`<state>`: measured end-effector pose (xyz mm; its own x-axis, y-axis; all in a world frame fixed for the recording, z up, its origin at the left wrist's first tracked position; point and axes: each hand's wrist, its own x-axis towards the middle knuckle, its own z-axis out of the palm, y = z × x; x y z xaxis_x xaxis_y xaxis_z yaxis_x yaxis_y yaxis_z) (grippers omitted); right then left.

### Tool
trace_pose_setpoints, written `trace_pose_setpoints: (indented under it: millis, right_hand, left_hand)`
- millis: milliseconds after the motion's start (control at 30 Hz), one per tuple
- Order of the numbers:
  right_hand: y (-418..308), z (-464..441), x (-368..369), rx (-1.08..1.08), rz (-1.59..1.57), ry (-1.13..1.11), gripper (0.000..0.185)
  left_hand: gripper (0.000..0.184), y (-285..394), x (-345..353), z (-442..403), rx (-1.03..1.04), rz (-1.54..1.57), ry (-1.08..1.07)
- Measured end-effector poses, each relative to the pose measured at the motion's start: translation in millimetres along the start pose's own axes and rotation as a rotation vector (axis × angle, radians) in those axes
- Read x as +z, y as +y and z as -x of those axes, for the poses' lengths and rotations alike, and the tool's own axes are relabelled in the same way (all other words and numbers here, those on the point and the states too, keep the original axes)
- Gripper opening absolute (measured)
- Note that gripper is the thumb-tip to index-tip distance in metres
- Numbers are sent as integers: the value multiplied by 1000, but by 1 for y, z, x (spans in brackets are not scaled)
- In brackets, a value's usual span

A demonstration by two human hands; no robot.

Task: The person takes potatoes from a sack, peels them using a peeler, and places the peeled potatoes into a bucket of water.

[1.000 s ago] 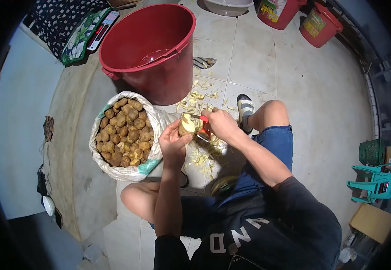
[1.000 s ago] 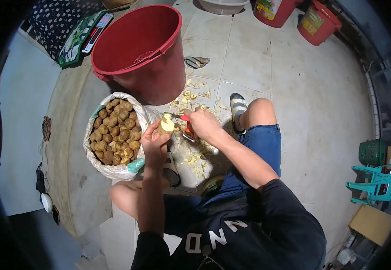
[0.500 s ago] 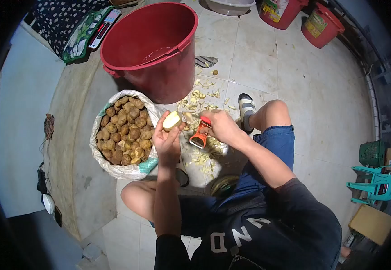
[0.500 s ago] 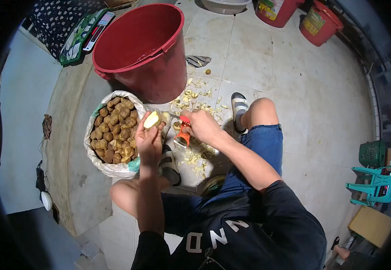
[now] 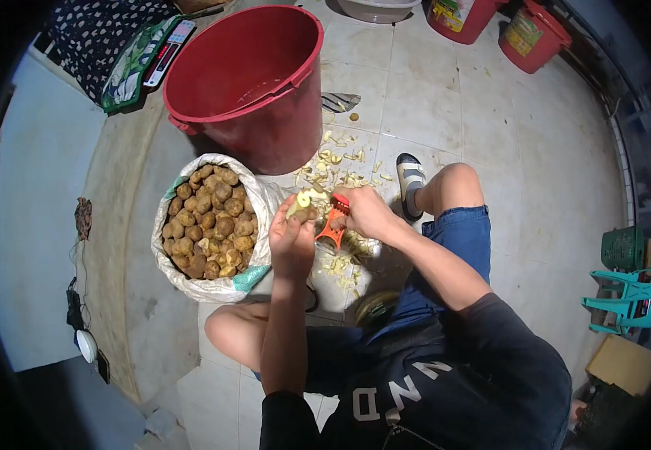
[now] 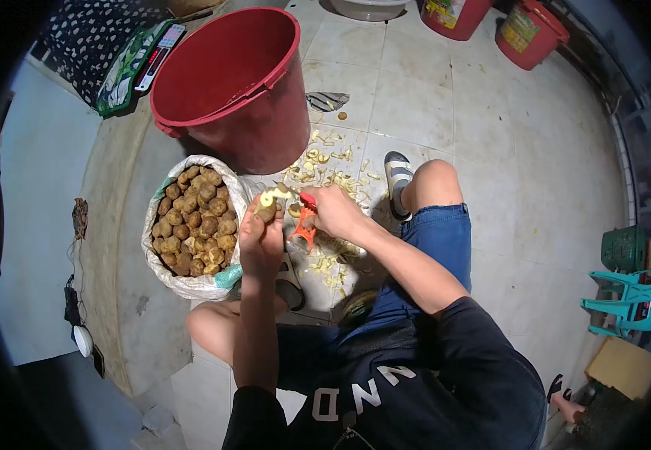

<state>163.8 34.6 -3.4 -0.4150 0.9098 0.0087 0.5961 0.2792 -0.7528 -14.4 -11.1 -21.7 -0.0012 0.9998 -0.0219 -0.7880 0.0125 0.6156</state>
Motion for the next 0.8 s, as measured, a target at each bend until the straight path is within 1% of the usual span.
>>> trace_pose_setpoints:
  millis: [67, 133, 167, 233, 267, 300, 333, 400, 467, 533, 567, 600, 667, 700, 733, 800]
  right_hand:
    - [-3, 0, -5, -10, -6, -5, 38]
    - [2, -5, -12, 18, -33, 76, 40]
    - [6, -7, -15, 88, 55, 40, 40]
    - [11, -6, -16, 72, 74, 32, 39]
    - [12, -6, -15, 57, 92, 18, 39]
    - [0, -2, -18, -37, 72, 59, 32]
    - [-9, 2, -16, -37, 70, 56, 32]
    - [-27, 8, -10, -110, 298, 174, 26]
    - [-29, 8, -5, -96, 343, 146, 25]
    - [-6, -1, 1, -68, 195, 77, 33]
    - [11, -9, -1, 100, 171, -69, 33]
    - [8, -9, -6, 99, 174, -60, 33]
    - [1, -3, -11, 14, 157, -26, 33]
    - [-14, 3, -14, -30, 190, 8, 38]
    - [-26, 6, -16, -36, 192, 7, 38]
    - [-41, 13, -14, -63, 343, 28, 39]
  left_hand:
    - [57, 4, 2, 0, -3, 51, -9]
    - [57, 8, -2, -1, -7, 39, -33]
    - [54, 8, -2, 0, 1, 62, -5]
    - [51, 8, -2, -3, 10, 88, 16]
    - [47, 7, -5, -3, 37, -87, 48]
    - [44, 6, -9, -2, 64, -264, 84]
    - [44, 4, -10, -1, 63, -264, 87]
    - [41, 2, -10, -2, 103, -222, 58]
    - [43, 0, -9, 1, 60, -214, 94]
    - [43, 2, 6, 6, 45, -197, 48]
    - [44, 1, 1, 6, 29, -192, 12]
    - [44, 2, 3, 3, 31, -192, 3]
    - [45, 3, 5, 4, 43, -208, 83]
    - [44, 2, -2, 1, 39, -211, 91]
    - [44, 0, -5, -1, 45, -210, 91]
    - [42, 1, -9, -1, 51, -210, 39]
